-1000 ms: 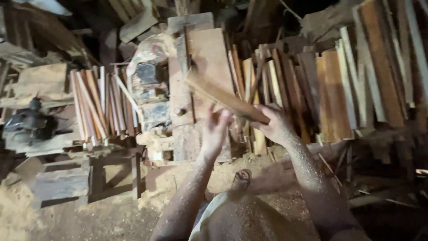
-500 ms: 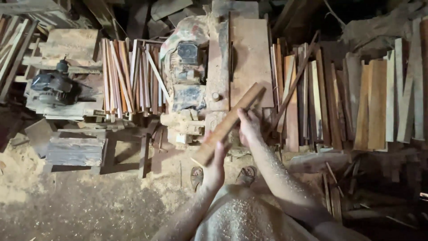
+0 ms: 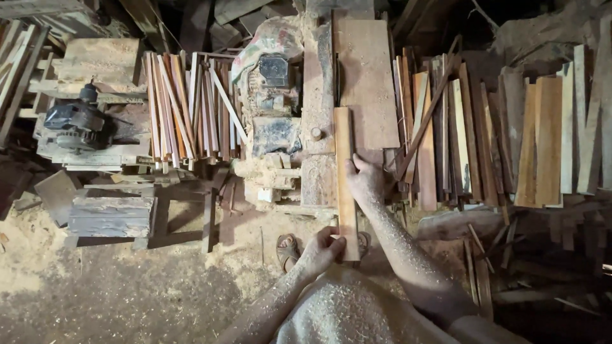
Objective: Feeding thin wooden strips through a woodworking machine for processing.
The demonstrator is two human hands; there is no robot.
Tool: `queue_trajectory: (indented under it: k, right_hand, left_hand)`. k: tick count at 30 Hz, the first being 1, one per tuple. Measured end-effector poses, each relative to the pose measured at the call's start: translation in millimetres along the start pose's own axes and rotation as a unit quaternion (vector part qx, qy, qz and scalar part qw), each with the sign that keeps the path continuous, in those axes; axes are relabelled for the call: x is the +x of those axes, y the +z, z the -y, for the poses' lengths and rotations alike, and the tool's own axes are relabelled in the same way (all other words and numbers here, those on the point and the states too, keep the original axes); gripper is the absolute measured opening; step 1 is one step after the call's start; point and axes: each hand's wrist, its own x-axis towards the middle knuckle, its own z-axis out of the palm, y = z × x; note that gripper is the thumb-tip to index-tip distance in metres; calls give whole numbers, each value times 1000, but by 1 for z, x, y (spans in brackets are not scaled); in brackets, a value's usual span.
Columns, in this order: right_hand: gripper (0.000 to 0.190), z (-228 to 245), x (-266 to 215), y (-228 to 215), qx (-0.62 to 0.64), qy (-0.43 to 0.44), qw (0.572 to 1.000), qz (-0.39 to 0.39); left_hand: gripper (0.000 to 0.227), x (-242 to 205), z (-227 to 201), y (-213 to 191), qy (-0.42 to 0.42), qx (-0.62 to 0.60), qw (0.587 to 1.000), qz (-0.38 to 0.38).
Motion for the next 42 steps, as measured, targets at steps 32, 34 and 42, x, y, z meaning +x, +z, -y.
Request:
queue_trajectory:
  k: [32, 34, 42]
  right_hand:
    - [41, -10, 49, 23, -17, -23, 999, 19]
    - [40, -14, 56, 26, -18, -21, 999, 21]
    - [40, -17, 81, 40, -57, -23, 998, 18]
  left_hand:
    - [109, 4, -35, 14, -5, 331, 942, 53]
    - [110, -13, -87, 10, -13, 348, 936, 59]
    - [85, 38, -33, -4, -74, 259, 959, 92]
